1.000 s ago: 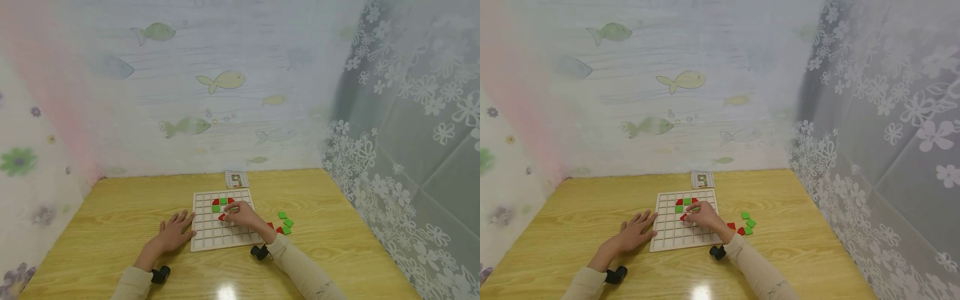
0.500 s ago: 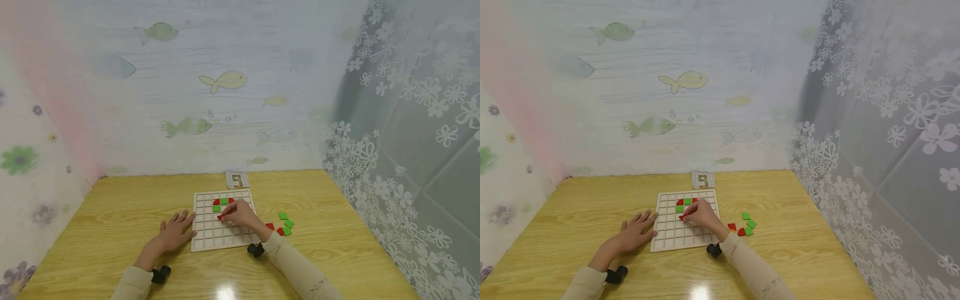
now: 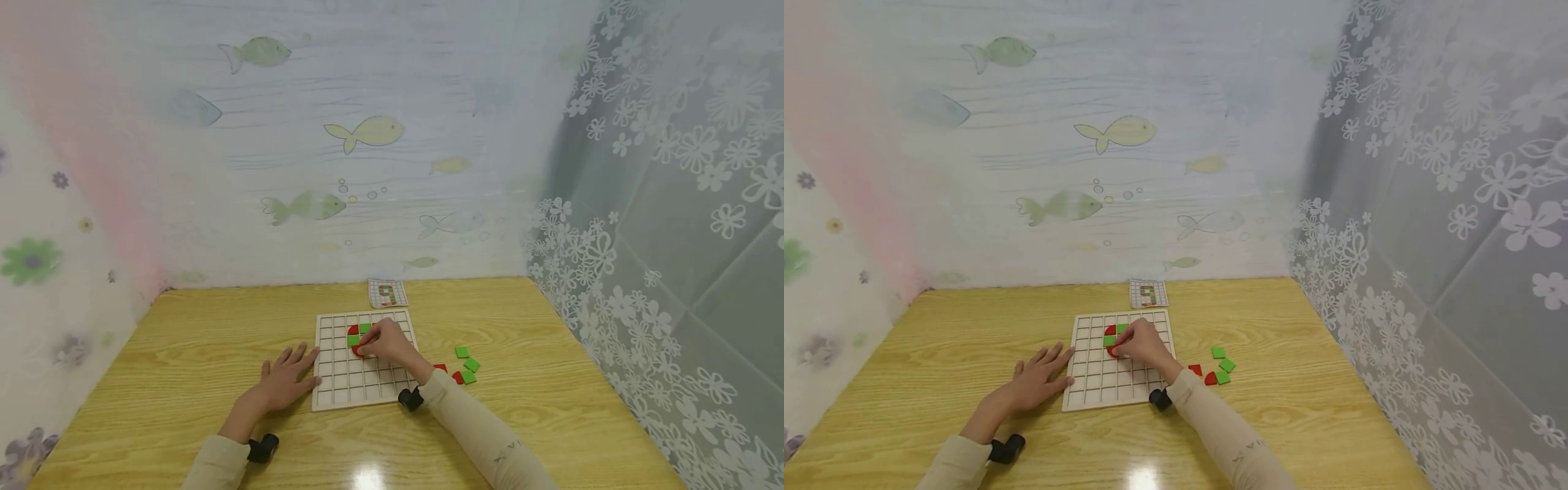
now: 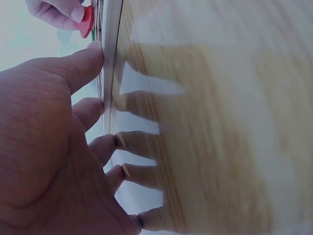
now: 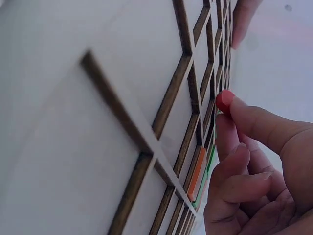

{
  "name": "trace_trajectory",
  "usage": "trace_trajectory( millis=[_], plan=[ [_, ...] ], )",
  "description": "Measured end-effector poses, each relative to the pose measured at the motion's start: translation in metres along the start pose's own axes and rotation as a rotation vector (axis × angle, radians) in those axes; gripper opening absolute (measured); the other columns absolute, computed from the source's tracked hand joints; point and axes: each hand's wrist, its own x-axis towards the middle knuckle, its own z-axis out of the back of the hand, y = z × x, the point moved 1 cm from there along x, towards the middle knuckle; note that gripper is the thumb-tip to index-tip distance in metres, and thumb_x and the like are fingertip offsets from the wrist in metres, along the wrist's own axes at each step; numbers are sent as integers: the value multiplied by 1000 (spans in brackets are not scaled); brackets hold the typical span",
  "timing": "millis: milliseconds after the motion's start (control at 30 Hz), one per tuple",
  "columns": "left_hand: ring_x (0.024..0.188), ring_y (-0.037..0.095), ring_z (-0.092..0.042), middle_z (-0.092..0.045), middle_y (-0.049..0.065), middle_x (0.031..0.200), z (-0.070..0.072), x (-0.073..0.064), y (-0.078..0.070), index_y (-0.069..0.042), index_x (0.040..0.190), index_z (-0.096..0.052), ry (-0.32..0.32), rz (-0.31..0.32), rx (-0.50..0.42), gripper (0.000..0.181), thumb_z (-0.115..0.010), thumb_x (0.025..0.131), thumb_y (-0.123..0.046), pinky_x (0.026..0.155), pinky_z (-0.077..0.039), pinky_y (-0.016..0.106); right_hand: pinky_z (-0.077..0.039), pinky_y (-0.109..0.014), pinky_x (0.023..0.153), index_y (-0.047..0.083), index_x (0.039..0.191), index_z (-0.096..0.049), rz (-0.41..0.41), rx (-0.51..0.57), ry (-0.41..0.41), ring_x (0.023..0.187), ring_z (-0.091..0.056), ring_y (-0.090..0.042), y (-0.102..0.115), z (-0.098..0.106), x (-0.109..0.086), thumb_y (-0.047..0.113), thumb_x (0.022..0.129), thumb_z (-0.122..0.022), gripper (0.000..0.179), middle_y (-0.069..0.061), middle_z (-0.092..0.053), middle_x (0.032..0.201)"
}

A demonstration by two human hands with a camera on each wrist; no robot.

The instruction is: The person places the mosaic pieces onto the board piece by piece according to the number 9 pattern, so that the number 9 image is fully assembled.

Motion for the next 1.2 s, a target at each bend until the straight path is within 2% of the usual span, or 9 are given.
trace_trajectory(
  millis=[367,800,1067,1200],
  plan=[
    [151,55,-11,-18,26,166,0,0,0,-9,160,-32,-4,-16,-1,71,-55,104,-45,108,-1,83,-53,-27,66,4,91,-80,14,-48,24,76,-64,-13,0,0,4,11,87,-81,8,-6,-75,87],
    [151,54,-10,-17,25,167,-4,2,7,-9,161,-32,-20,-22,-27,73,-55,103,-47,108,0,82,-53,-28,65,3,90,-79,23,-68,34,70,-63,-12,-1,-2,8,10,87,-82,8,-6,-74,82],
    [148,59,-13,-21,30,164,2,-1,2,-8,159,-36,-30,-56,-46,74,-55,102,-52,105,0,85,-53,-28,66,5,88,-79,12,-59,23,71,-62,-12,-2,-2,8,10,86,-82,7,-4,-73,81],
    [149,57,-12,-20,28,165,1,-1,1,-9,159,-35,-21,-39,-42,73,-55,102,-50,106,0,84,-52,-28,65,5,89,-79,0,-51,26,72,-61,-11,-3,-2,8,12,86,-83,8,-2,-73,82]
  ],
)
